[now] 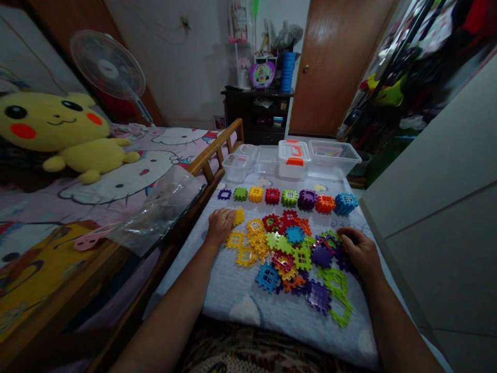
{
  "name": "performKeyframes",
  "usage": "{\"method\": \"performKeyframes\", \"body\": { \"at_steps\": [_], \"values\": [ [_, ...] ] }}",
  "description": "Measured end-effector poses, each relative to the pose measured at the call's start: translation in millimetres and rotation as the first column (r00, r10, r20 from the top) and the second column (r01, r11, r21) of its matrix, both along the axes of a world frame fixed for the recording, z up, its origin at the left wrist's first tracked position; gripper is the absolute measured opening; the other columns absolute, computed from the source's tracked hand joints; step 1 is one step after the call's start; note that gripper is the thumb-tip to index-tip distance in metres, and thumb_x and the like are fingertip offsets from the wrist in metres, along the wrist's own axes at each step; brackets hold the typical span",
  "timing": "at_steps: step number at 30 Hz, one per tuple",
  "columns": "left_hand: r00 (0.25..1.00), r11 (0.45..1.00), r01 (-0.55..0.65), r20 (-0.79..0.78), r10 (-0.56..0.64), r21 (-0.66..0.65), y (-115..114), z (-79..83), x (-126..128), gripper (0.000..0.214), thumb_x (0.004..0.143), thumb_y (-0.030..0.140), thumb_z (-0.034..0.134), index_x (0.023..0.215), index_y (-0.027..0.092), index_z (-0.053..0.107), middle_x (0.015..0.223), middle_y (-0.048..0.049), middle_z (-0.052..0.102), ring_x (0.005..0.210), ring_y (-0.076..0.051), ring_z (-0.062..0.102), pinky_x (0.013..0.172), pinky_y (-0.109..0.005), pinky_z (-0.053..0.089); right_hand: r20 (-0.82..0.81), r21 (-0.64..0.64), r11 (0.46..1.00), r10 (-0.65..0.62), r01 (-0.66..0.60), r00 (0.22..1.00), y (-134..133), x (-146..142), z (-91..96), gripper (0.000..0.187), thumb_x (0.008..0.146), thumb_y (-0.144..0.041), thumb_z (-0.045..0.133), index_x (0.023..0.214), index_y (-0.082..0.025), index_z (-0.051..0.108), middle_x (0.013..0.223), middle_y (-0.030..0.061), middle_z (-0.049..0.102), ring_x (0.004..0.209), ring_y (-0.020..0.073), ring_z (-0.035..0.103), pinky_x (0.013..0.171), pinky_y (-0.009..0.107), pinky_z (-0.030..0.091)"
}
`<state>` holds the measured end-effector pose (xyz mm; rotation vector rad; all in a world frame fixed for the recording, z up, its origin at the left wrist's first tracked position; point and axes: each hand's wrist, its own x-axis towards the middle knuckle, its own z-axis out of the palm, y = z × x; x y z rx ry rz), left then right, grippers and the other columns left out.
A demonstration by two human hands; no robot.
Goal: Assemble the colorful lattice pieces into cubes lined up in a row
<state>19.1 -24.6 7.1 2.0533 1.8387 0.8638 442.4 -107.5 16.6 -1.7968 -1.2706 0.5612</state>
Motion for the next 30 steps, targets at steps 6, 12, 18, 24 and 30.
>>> {"method": "performKeyframes", "body": {
  "at_steps": [6,12,18,24,30],
  "values": [
    [0.983,0.987,-0.154,-0.106,0.149,-0.036,1,2.0,7,0.029,0.089,0.035,0.057,0.113,0.02,0.065,0.118,-0.0112,0.066,0.113,-0.03,0.056,0.103,-0.045,0.042,0.016,0.002,1.0,-0.008,0.008,1.0,-1,-3,5.4,0.038,0.069,-0.049,0.06,0.089,-0.019,0.073,0.073,0.0049,0.072,0.059,0.0201,0.063,0.062,0.032,0.05],
    [0.998,0.999,-0.048,0.032,0.048,0.011,-2,11.2,-1,0.026,0.081,0.021,0.062,0.107,0.02,0.066,0.115,-0.0089,0.065,0.117,-0.027,0.056,0.108,-0.043,0.041,-0.004,0.006,0.999,-0.032,0.032,0.999,-1,-5,5.6,0.038,0.068,-0.047,0.059,0.089,-0.019,0.073,0.07,0.0045,0.071,0.054,0.0186,0.06,0.057,0.031,0.048],
    [0.921,0.898,0.382,0.017,-0.388,-0.218,-34,37.9,-23,0.024,0.078,0.03,0.071,0.101,0.023,0.069,0.115,-0.0051,0.067,0.115,-0.025,0.057,0.107,-0.041,0.042,0.009,0.016,0.999,-0.03,0.029,1.0,-1,-5,6.6,0.035,0.068,-0.046,0.06,0.086,-0.019,0.074,0.069,0.0043,0.071,0.055,0.0186,0.061,0.057,0.03,0.048],
    [0.863,0.844,0.45,-0.102,-0.495,-0.291,-57,42.6,-25,0.026,0.081,0.026,0.066,0.106,0.023,0.07,0.124,-0.0072,0.068,0.116,-0.026,0.058,0.107,-0.041,0.043,0.0,0.006,1.0,-0.03,0.03,1.0,-2,-7,10.0,0.035,0.067,-0.045,0.06,0.085,-0.019,0.073,0.067,0.0042,0.07,0.052,0.0177,0.058,0.054,0.03,0.046],
    [0.936,0.921,0.33,-0.053,-0.347,-0.206,-63,40.4,-23,0.03,0.093,0.033,0.047,0.107,0.022,0.071,0.112,-0.0089,0.074,0.108,-0.025,0.065,0.1,-0.036,0.048,0.01,-0.017,1.0,-0.026,0.026,1.0,-2,-7,10.1,0.037,0.068,-0.046,0.059,0.088,-0.019,0.073,0.066,0.0035,0.069,0.053,0.0184,0.058,0.056,0.031,0.046]
  ]
}}
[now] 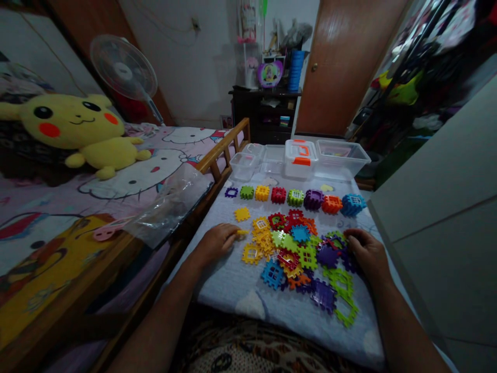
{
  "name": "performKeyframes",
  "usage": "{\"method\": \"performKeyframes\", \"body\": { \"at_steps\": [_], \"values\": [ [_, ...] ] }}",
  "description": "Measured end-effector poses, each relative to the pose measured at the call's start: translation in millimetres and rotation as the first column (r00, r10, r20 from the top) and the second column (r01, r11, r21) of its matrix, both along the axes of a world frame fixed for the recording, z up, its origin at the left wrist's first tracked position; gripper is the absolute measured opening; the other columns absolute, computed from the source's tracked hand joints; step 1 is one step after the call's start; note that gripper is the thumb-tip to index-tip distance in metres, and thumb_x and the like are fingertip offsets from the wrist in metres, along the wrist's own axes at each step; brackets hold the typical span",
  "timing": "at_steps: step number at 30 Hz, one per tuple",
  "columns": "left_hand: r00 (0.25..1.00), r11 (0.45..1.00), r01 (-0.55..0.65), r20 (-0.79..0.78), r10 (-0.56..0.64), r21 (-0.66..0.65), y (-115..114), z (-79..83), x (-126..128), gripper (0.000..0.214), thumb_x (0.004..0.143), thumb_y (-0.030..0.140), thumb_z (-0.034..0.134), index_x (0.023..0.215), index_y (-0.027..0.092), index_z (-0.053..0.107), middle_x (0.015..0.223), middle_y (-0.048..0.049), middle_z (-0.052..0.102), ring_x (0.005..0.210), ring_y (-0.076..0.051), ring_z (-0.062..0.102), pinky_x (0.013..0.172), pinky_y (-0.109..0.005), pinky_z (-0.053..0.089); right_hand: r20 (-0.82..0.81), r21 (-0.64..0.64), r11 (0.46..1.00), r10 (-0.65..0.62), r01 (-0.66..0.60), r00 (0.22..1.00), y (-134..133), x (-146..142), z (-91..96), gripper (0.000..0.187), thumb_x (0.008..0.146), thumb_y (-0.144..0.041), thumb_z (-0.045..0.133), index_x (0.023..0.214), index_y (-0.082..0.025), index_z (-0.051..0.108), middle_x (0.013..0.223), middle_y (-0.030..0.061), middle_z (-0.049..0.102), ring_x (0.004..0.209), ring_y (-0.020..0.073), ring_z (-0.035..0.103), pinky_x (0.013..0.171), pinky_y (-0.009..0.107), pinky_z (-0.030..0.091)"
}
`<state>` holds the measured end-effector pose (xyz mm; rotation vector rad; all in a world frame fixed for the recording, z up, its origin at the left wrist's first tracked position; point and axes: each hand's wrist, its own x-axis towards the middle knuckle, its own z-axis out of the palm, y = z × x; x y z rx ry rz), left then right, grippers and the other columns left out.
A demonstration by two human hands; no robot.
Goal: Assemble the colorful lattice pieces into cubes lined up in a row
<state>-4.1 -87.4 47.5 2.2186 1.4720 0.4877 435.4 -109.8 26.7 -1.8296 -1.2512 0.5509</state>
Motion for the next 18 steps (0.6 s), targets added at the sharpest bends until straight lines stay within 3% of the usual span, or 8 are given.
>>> {"method": "performKeyframes", "body": {
  "at_steps": [5,7,12,18],
  "values": [
    [0.981,0.982,-0.18,0.06,0.183,-0.059,5,-2.1,0,0.038,0.095,0.035,0.043,0.125,0.022,0.062,0.104,-0.0054,0.074,0.092,-0.022,0.069,0.086,-0.033,0.052,-0.009,0.001,1.0,-0.007,0.007,1.0,1,1,-0.8,0.036,0.068,-0.046,0.059,0.088,-0.019,0.073,0.067,0.0038,0.07,0.054,0.019,0.06,0.056,0.031,0.047],
    [0.982,0.981,-0.187,0.022,0.188,-0.058,9,-5.0,1,0.037,0.093,0.032,0.046,0.126,0.022,0.061,0.103,-0.0056,0.072,0.091,-0.022,0.068,0.087,-0.033,0.052,-0.012,0.005,1.0,-0.008,0.008,1.0,1,1,-1.2,0.035,0.068,-0.045,0.06,0.088,-0.019,0.073,0.068,0.0038,0.07,0.053,0.0188,0.059,0.056,0.031,0.047],
    [0.982,0.983,-0.159,-0.092,0.167,0.095,12,-10.0,1,0.034,0.088,0.034,0.058,0.119,0.021,0.066,0.116,-0.0107,0.064,0.11,-0.027,0.061,0.101,-0.038,0.048,0.002,0.019,1.0,-0.005,0.005,1.0,1,1,-2.0,0.035,0.068,-0.045,0.06,0.087,-0.019,0.073,0.067,0.0036,0.07,0.054,0.0189,0.06,0.056,0.031,0.046],
    [0.962,0.984,-0.174,-0.208,0.178,0.036,11,-5.9,4,0.048,0.073,0.043,0.076,0.113,0.019,0.068,0.113,-0.0118,0.063,0.109,-0.031,0.059,0.099,-0.042,0.048,0.003,0.015,1.0,-0.01,0.01,1.0,2,2,-3.6,0.037,0.068,-0.047,0.059,0.087,-0.018,0.073,0.069,0.0046,0.071,0.055,0.019,0.06,0.057,0.031,0.046]
  ]
}}
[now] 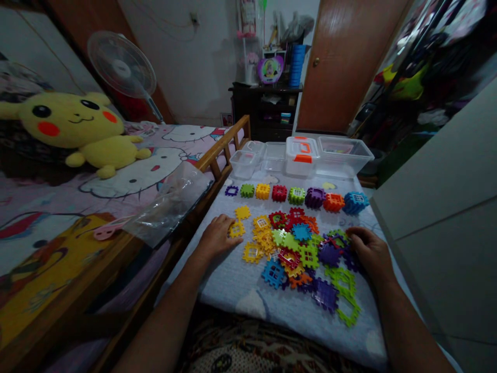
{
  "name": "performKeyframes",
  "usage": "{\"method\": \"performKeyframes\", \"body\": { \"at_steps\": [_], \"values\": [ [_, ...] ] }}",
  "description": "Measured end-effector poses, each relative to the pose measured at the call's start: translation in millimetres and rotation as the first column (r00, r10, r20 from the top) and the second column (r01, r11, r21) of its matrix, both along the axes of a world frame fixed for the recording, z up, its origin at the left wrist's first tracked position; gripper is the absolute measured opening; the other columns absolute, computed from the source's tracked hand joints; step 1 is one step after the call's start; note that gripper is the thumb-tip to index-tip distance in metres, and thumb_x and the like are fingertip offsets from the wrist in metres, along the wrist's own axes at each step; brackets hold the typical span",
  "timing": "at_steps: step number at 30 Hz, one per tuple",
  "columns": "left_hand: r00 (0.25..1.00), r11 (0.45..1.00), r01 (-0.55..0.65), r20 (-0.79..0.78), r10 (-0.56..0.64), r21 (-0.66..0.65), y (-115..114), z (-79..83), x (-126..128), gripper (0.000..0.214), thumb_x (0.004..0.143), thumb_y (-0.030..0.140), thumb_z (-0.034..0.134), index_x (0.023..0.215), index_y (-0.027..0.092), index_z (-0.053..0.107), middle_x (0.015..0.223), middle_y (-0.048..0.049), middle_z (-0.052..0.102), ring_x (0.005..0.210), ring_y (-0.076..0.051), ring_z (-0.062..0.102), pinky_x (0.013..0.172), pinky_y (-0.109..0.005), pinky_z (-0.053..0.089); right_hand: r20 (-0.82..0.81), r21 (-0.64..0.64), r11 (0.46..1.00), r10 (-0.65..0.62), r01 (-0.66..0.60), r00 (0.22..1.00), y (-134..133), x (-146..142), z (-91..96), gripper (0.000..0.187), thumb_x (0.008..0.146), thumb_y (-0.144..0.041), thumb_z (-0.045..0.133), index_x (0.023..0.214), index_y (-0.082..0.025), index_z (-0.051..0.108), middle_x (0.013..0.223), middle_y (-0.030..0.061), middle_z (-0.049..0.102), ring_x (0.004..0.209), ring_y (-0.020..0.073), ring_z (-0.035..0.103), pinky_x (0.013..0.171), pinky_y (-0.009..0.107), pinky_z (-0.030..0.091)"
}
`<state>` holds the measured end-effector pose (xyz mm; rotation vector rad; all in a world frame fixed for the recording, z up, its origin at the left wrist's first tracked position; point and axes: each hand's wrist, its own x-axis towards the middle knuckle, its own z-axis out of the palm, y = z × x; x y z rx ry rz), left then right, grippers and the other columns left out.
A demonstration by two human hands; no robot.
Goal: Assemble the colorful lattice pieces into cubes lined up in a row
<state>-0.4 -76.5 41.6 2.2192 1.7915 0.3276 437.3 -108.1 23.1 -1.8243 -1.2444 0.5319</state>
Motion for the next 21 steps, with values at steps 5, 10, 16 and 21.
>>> {"method": "performKeyframes", "body": {
  "at_steps": [5,10,16,21],
  "values": [
    [1.0,1.0,0.006,-0.002,-0.006,-0.005,3,0.7,-1,0.038,0.074,0.041,0.075,0.105,0.019,0.07,0.105,-0.0094,0.065,0.102,-0.028,0.061,0.093,-0.038,0.049,0.0,0.007,1.0,0.002,-0.002,1.0,0,1,-2.0,0.037,0.068,-0.045,0.059,0.088,-0.018,0.073,0.07,0.0045,0.071,0.054,0.0182,0.059,0.056,0.03,0.046],
    [0.999,0.999,0.036,0.002,-0.036,0.015,10,9.9,-7,0.035,0.071,0.043,0.074,0.097,0.02,0.069,0.097,-0.0077,0.066,0.094,-0.026,0.063,0.085,-0.035,0.051,0.009,0.015,1.0,0.002,-0.002,1.0,0,1,-0.1,0.033,0.069,-0.044,0.059,0.086,-0.019,0.073,0.066,0.0033,0.07,0.052,0.0179,0.058,0.054,0.03,0.046],
    [0.999,0.987,0.042,0.019,-0.046,0.156,44,25.1,1,0.039,0.071,0.046,0.075,0.099,0.019,0.068,0.102,-0.0078,0.066,0.098,-0.026,0.063,0.092,-0.037,0.049,0.027,0.004,1.0,0.015,-0.015,1.0,0,1,0.0,0.033,0.07,-0.045,0.058,0.086,-0.02,0.073,0.068,0.0033,0.07,0.054,0.0182,0.059,0.056,0.03,0.046],
    [0.999,0.995,0.032,-0.015,-0.03,0.091,70,16.8,12,0.04,0.069,0.048,0.076,0.096,0.019,0.069,0.1,-0.0084,0.067,0.097,-0.027,0.063,0.087,-0.036,0.049,0.013,-0.009,1.0,0.021,-0.021,1.0,0,4,-5.2,0.035,0.071,-0.045,0.058,0.088,-0.019,0.073,0.07,0.0039,0.071,0.056,0.0192,0.06,0.056,0.03,0.047]
  ]
}}
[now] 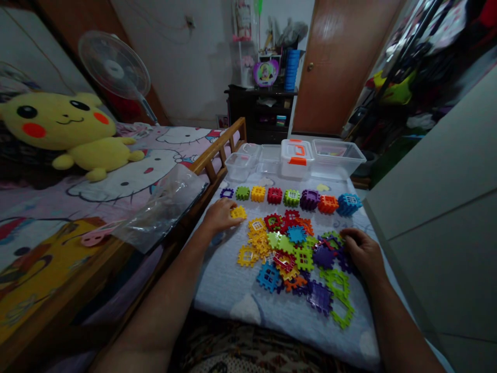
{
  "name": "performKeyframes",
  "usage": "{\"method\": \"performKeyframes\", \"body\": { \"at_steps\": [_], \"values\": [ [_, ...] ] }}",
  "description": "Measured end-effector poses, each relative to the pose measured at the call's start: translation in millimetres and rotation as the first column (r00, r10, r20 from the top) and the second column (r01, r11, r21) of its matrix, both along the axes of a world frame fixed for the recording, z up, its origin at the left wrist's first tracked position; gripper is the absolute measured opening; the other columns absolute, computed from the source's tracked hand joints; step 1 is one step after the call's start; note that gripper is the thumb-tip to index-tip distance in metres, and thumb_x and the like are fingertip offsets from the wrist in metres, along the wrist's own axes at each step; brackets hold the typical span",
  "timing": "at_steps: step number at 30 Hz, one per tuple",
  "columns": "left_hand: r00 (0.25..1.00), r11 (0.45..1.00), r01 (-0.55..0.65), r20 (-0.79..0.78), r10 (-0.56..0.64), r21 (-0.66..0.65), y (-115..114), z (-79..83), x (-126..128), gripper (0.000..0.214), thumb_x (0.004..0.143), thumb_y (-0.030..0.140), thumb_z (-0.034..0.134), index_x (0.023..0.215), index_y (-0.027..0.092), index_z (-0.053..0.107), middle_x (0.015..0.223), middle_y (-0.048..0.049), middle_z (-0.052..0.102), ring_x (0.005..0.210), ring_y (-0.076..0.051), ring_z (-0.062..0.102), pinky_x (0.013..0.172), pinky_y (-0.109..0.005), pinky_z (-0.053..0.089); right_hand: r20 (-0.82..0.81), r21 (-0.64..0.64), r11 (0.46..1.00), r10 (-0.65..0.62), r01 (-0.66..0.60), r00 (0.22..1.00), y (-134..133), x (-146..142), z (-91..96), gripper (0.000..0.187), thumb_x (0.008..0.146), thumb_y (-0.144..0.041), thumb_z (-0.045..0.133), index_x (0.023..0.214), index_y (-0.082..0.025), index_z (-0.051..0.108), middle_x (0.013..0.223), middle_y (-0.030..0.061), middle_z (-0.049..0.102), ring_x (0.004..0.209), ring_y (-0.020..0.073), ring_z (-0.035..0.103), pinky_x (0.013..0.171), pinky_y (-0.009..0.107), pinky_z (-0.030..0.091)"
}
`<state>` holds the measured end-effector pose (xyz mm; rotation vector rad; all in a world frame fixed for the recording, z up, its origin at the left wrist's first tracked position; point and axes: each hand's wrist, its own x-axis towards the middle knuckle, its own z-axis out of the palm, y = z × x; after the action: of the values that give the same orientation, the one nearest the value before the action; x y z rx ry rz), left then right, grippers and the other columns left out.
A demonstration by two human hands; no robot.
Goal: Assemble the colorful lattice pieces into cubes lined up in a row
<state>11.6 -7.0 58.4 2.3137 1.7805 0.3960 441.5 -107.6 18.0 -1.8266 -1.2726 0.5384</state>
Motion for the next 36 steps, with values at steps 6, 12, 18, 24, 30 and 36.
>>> {"method": "performKeyframes", "body": {
  "at_steps": [6,12,18,24,30,36],
  "values": [
    [0.997,0.994,-0.027,-0.072,0.02,-0.104,6,-11.8,-1,0.034,0.068,0.045,0.076,0.089,0.02,0.068,0.095,-0.0078,0.068,0.091,-0.026,0.064,0.078,-0.033,0.048,0.011,0.017,1.0,0.005,-0.006,1.0,0,2,-3.0,0.033,0.072,-0.044,0.059,0.088,-0.019,0.073,0.073,0.0041,0.072,0.058,0.0189,0.062,0.058,0.03,0.048],
    [0.998,0.997,-0.018,-0.058,0.014,-0.07,9,-14.0,-1,0.039,0.063,0.043,0.079,0.094,0.022,0.068,0.102,-0.0083,0.07,0.098,-0.027,0.064,0.085,-0.034,0.048,-0.007,0.027,1.0,-0.001,0.001,1.0,0,-1,0.6,0.029,0.072,-0.042,0.059,0.086,-0.02,0.073,0.067,0.0023,0.07,0.055,0.018,0.06,0.056,0.029,0.047],
    [0.999,0.997,0.011,-0.044,-0.014,-0.074,13,-14.1,0,0.034,0.061,0.043,0.078,0.087,0.022,0.069,0.096,-0.0083,0.07,0.094,-0.029,0.065,0.082,-0.034,0.049,-0.023,0.005,1.0,-0.004,0.004,1.0,0,-1,1.6,0.031,0.071,-0.043,0.06,0.087,-0.019,0.073,0.069,0.0032,0.071,0.053,0.0179,0.059,0.056,0.03,0.047],
    [0.992,0.993,0.018,-0.12,-0.032,-0.113,16,-9.6,3,0.028,0.06,0.039,0.074,0.081,0.021,0.069,0.088,-0.0076,0.069,0.086,-0.028,0.065,0.07,-0.033,0.046,-0.004,0.008,1.0,0.004,-0.004,1.0,0,2,-3.0,0.031,0.073,-0.043,0.06,0.088,-0.019,0.073,0.068,0.0029,0.07,0.055,0.0185,0.059,0.057,0.03,0.048],
    [0.978,0.987,0.157,-0.132,-0.161,-0.041,25,5.2,8,0.034,0.065,0.042,0.074,0.092,0.021,0.07,0.094,-0.0081,0.069,0.09,-0.027,0.064,0.078,-0.034,0.048,0.009,-0.005,1.0,0.0,0.0,1.0,0,1,-0.1,0.034,0.072,-0.046,0.059,0.088,-0.019,0.073,0.071,0.0039,0.071,0.057,0.0197,0.061,0.058,0.031,0.048],
    [0.94,0.951,0.305,-0.174,-0.294,0.042,66,38.5,36,0.05,0.067,0.047,0.077,0.106,0.017,0.069,0.107,-0.0108,0.065,0.103,-0.028,0.061,0.093,-0.035,0.047,-0.013,-0.014,1.0,0.001,-0.001,1.0,0,-1,1.8,0.035,0.071,-0.047,0.058,0.087,-0.019,0.072,0.073,0.0041,0.072,0.055,0.0186,0.06,0.058,0.031,0.047]
  ]
}}
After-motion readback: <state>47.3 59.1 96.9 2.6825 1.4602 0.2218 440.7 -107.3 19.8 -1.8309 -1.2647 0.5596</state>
